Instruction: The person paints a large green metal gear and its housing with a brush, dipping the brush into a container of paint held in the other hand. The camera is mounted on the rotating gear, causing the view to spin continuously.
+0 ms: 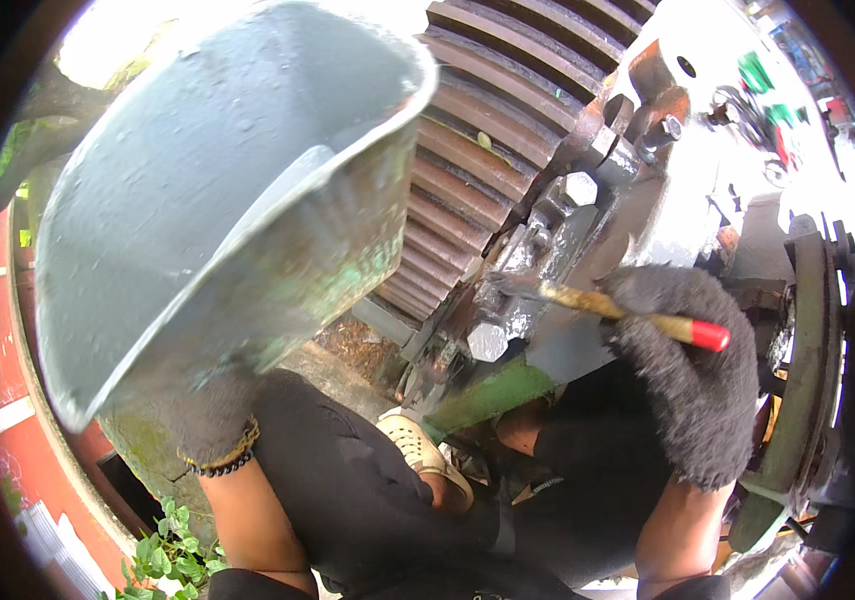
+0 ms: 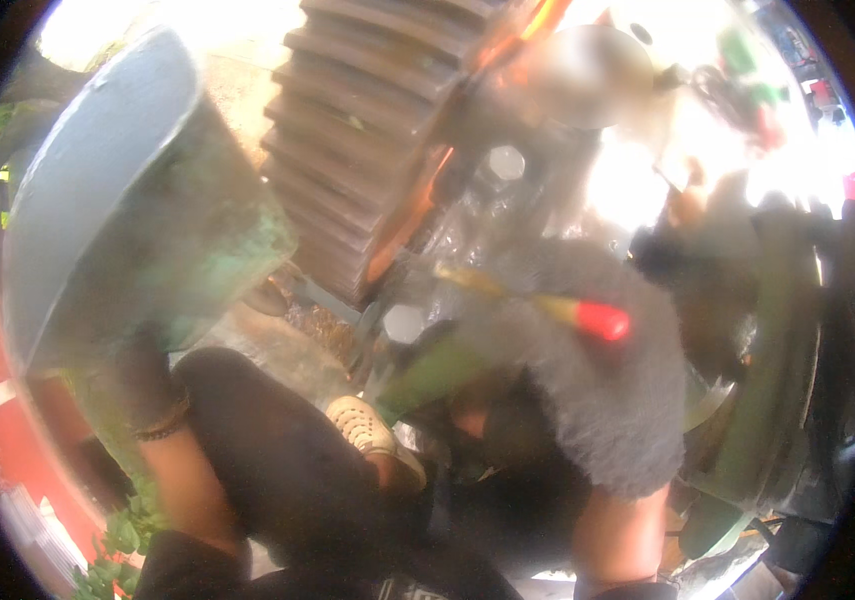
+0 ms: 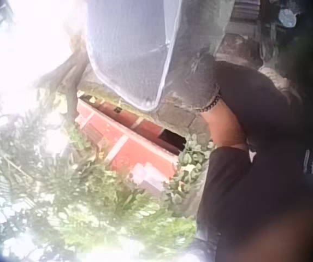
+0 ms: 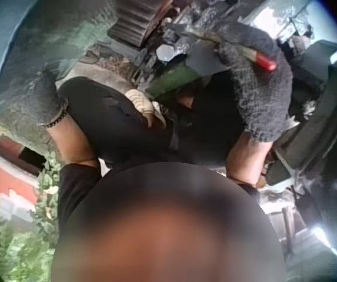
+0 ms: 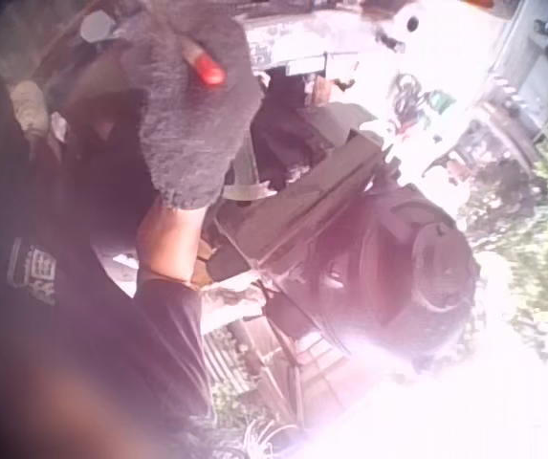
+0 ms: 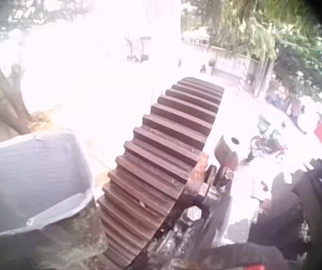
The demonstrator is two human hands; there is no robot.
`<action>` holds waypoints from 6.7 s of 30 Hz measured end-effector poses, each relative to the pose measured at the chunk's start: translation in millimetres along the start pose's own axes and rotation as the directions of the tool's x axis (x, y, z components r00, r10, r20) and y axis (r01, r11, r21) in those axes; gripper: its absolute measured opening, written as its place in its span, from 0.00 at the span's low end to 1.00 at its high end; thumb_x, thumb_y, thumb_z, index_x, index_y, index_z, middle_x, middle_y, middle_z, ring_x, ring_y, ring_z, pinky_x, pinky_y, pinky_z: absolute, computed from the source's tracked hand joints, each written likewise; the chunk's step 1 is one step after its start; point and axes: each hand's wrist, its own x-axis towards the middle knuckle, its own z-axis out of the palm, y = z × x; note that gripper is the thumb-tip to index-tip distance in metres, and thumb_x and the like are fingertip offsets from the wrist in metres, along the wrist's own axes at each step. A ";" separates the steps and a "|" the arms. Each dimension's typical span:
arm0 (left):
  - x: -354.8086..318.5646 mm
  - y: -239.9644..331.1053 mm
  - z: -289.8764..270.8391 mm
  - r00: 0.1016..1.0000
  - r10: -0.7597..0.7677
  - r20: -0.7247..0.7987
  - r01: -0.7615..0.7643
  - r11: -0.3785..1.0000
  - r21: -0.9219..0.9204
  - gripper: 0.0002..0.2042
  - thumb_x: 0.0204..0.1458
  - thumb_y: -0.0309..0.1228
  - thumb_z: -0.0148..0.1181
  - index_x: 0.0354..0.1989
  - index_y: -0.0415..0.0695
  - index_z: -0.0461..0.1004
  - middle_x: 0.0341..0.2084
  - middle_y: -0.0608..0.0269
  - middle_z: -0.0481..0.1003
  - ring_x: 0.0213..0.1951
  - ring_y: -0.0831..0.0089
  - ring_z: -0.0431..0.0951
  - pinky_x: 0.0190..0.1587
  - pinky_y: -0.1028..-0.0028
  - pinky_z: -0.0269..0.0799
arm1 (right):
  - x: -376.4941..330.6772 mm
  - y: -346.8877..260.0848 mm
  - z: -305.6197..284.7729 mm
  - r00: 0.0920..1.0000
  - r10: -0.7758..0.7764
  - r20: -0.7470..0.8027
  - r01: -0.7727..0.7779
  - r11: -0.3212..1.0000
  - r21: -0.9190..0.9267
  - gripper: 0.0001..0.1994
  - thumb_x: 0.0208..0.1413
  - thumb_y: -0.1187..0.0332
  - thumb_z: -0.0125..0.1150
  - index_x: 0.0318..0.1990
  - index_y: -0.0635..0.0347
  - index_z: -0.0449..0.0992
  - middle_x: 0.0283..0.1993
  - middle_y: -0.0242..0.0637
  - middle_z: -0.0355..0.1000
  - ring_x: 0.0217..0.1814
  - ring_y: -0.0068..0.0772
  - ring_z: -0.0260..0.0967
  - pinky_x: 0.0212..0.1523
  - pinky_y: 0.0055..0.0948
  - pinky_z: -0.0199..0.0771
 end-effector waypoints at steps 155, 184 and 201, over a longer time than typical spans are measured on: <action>27.8 82.1 -21.0 0.964 0.098 -0.246 -0.220 0.811 -0.542 0.62 0.45 0.52 0.75 0.79 0.26 0.43 0.59 0.29 0.68 0.63 0.42 0.73 0.65 0.49 0.74 | 33.6 -33.2 64.6 0.662 -0.415 0.624 0.745 0.455 -0.488 0.11 0.60 0.82 0.62 0.49 0.63 0.82 0.53 0.46 0.82 0.57 0.44 0.81 0.60 0.42 0.76; 45.6 72.2 20.6 0.966 0.159 -0.203 -0.233 0.875 -0.424 0.66 0.48 0.61 0.73 0.81 0.29 0.36 0.63 0.24 0.64 0.65 0.36 0.71 0.66 0.47 0.72 | -26.3 -7.4 106.6 0.692 -0.322 0.646 0.722 0.317 -0.615 0.17 0.54 0.72 0.71 0.52 0.55 0.83 0.51 0.48 0.78 0.50 0.57 0.79 0.50 0.49 0.80; 37.6 77.2 -3.8 0.948 0.164 -0.273 -0.271 0.863 -0.425 0.68 0.44 0.63 0.76 0.80 0.29 0.40 0.69 0.25 0.59 0.72 0.36 0.63 0.74 0.47 0.63 | -56.9 34.2 80.8 0.740 -0.241 0.628 0.672 0.324 -0.666 0.21 0.50 0.73 0.67 0.55 0.56 0.83 0.53 0.49 0.78 0.50 0.57 0.80 0.50 0.47 0.81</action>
